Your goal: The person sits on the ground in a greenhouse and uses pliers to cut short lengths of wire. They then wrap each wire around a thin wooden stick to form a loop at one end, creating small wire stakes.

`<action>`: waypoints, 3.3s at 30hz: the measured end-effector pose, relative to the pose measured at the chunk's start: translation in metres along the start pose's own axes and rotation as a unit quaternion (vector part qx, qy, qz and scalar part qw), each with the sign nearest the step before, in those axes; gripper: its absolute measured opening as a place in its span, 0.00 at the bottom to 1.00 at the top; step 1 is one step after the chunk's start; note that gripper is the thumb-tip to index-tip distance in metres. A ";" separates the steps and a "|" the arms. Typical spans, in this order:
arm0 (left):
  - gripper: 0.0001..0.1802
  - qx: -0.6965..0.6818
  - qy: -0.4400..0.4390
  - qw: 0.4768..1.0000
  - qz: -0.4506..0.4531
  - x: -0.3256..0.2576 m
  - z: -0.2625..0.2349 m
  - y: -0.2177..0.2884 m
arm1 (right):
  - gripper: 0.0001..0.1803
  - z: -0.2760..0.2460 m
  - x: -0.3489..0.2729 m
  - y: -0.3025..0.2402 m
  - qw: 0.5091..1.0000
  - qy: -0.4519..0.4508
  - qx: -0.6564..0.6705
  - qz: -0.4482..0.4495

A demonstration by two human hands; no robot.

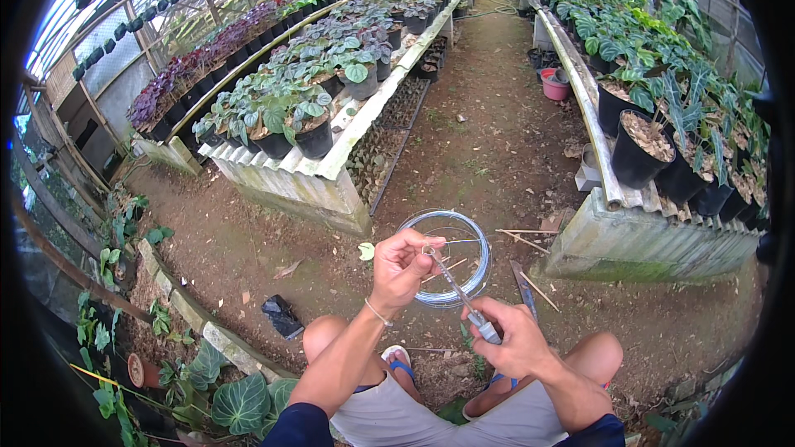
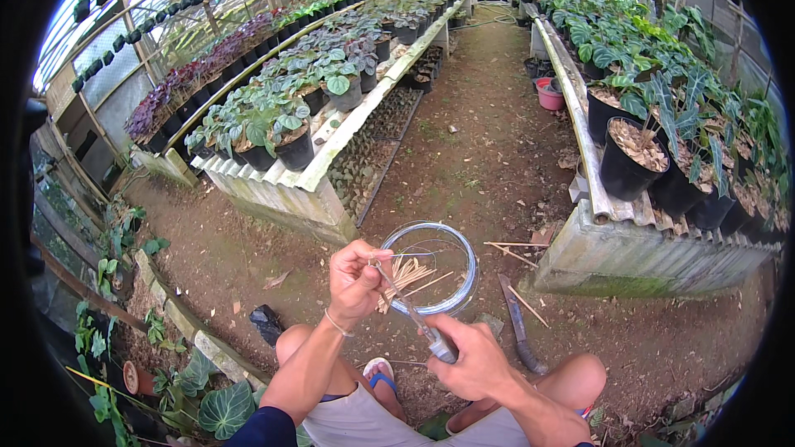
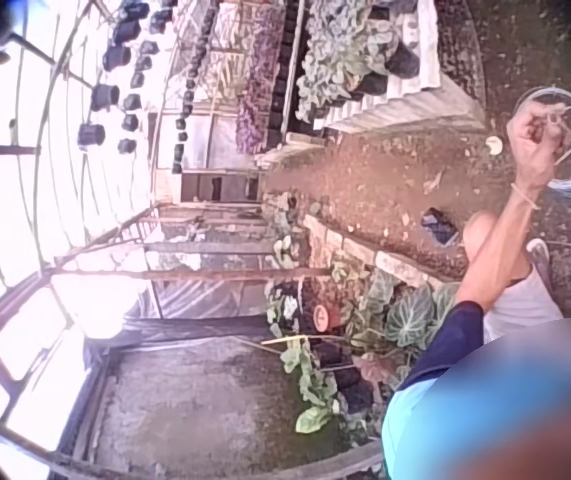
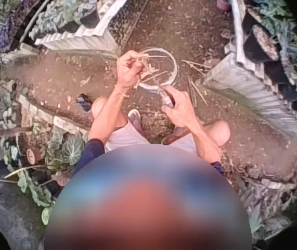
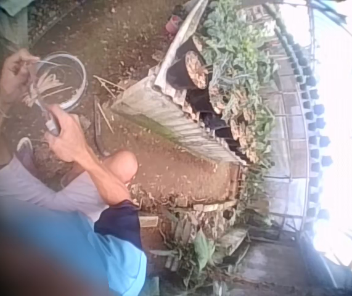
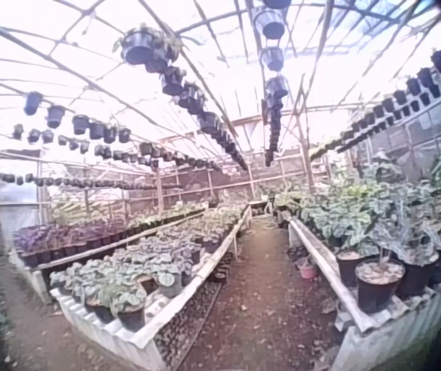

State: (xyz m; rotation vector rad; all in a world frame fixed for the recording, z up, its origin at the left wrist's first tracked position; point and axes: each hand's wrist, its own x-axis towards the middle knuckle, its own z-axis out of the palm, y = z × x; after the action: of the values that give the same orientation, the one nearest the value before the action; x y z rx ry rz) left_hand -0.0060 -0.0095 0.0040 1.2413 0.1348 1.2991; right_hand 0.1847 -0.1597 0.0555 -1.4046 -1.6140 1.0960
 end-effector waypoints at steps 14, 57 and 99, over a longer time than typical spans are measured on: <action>0.19 0.144 -0.022 0.989 -0.019 0.004 0.002 0.023 | 0.23 -0.009 0.000 -0.003 0.998 -0.048 0.044 0.012; 0.16 0.127 -0.154 0.980 0.016 0.019 -0.007 0.038 | 0.29 -0.017 -0.001 -0.013 0.992 -0.014 -0.120 -0.046; 0.10 0.090 -0.033 0.995 -0.031 0.010 0.004 -0.010 | 0.26 -0.029 0.056 -0.006 0.931 0.023 0.364 0.018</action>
State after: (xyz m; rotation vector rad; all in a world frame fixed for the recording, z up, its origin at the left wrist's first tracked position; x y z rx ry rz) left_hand 0.0071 -0.0017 0.0037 1.4206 0.2466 1.2118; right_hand 0.2010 -0.1009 0.0713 -0.9432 -0.9757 1.4682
